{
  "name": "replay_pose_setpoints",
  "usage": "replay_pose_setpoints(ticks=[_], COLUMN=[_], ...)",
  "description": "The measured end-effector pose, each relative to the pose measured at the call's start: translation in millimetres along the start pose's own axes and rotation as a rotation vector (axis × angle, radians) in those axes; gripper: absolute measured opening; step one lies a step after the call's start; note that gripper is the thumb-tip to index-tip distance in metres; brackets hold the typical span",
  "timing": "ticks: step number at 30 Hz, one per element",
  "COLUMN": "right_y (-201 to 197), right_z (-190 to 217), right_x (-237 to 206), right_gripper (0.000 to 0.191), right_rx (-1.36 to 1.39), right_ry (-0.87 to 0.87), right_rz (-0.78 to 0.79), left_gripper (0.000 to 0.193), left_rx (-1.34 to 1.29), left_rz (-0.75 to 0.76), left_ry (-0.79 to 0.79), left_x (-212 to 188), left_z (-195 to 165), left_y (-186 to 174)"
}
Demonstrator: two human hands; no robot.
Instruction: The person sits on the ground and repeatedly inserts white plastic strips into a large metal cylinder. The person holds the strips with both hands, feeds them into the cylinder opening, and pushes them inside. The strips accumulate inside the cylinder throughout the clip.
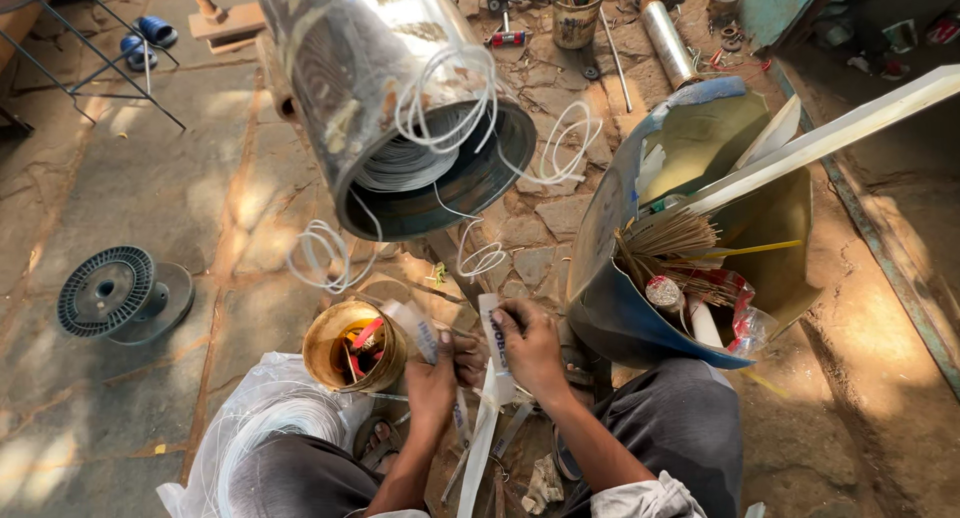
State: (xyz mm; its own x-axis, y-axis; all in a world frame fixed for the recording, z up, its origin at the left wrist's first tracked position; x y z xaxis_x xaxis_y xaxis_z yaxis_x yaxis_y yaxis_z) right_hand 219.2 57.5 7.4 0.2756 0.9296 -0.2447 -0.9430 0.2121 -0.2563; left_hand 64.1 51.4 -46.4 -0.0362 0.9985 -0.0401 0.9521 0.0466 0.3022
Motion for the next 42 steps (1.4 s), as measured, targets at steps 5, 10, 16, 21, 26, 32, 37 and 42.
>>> replay_pose_setpoints(ticks=[5,10,16,21,26,32,37,42], right_y=[1.6,4.8,3.7,-1.0,-3.7,7.4,10.0,14.0], right_z=[-7.2,-21.0,-15.1,-2.8,-0.5,2.9,4.7,-3.6], right_x=[-5.5,-1.6,-6.2,-7.1,-8.3,-18.3,-20.3,-18.9], right_gripper=[0.013,0.012,0.023,0.020,0.020,0.026,0.021,0.021], right_rx=[-0.297,-0.395,-0.294,-0.209,-0.118,-0.090,-0.076,0.022], right_ry=[-0.366,-0.359,-0.481,-0.501,-0.395,-0.396,-0.487,-0.427], right_rz=[0.081,0.140,0.102,0.072,0.216,0.216,0.183,0.249], left_gripper=[0.033,0.027,0.026,0.026,0.027,0.027,0.029,0.025], left_rx=[0.287,0.348,0.107,-0.120,-0.134,-0.175,-0.183,-0.195], left_rz=[-0.034,-0.011,-0.163,-0.061,-0.015,-0.042,0.004,0.001], left_ry=[0.020,0.040,-0.092,-0.163,-0.103,-0.079,-0.081,-0.078], left_x=[8.2,10.7,8.6,8.7,5.9,4.8,4.2,5.1], left_z=[10.3,18.8,32.5,31.2,29.2,25.3,15.6,15.9], left_y=[-20.7,-26.2,-22.1,-20.0,-27.6,-32.8,-31.6,-36.8])
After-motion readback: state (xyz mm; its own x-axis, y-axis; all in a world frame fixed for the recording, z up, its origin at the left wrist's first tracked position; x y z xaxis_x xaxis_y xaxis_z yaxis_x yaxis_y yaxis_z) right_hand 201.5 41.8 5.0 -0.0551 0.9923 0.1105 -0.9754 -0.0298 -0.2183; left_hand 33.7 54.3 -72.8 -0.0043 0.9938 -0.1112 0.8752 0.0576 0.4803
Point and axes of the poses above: each hand's wrist, its own x-axis towards the middle knuckle, its own y-axis out of the palm, z = x × y, the point moved 4 cm from there along x, towards the middle knuckle, and after that the axes turned 10 degrees about y, right-handed, at the moved point
